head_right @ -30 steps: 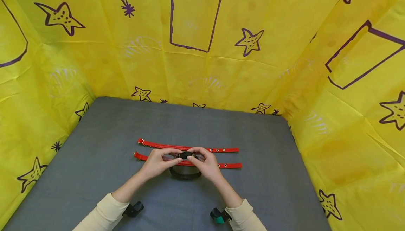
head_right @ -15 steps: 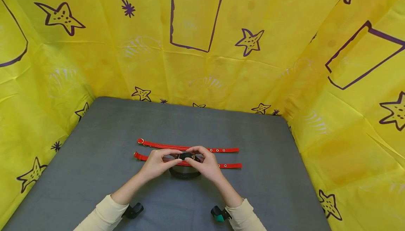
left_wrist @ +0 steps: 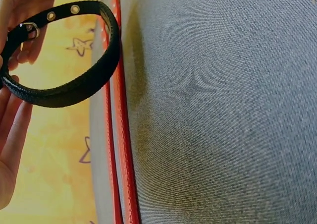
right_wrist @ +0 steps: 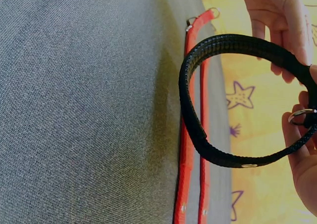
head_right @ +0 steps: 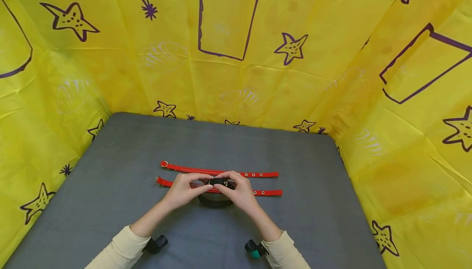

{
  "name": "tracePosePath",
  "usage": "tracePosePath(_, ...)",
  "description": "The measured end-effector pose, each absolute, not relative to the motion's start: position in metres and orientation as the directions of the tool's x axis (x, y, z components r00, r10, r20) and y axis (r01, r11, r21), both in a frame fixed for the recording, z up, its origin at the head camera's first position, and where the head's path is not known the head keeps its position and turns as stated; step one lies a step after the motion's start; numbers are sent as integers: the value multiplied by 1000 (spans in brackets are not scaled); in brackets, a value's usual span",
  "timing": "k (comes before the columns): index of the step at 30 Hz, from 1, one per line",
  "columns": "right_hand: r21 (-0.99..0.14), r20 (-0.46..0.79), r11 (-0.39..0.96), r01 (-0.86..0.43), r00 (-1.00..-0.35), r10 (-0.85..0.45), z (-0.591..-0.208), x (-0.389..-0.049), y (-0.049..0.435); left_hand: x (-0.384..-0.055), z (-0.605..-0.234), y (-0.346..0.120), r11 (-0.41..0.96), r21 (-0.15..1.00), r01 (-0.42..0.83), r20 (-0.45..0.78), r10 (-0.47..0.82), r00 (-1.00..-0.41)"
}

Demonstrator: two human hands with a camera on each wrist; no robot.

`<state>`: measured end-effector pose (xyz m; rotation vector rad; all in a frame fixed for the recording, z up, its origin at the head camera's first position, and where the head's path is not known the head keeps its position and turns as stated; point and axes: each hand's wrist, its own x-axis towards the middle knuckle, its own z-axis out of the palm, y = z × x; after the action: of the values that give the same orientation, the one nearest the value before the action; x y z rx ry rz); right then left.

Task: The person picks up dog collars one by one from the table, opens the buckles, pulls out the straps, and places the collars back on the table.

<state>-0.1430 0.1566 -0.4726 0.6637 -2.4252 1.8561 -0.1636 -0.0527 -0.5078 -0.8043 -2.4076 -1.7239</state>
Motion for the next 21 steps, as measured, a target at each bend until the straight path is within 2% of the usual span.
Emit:
tracePosePath(7, -917, 264, 207, -340, -909, -323, -473, -144, 157, -163, -505, -52, 224, 881, 416, 316, 376, -871)
tracePosePath(14, -928, 222, 227, -296, -927, -303, -472, -144, 156, -149, -467, -51, 225, 880, 419, 314, 387, -867)
tracePosePath(21, -937, 205, 220, -271, -938, -280, -472, -143, 155, -161, -499, -51, 192, 896, 400, 309, 375, -874)
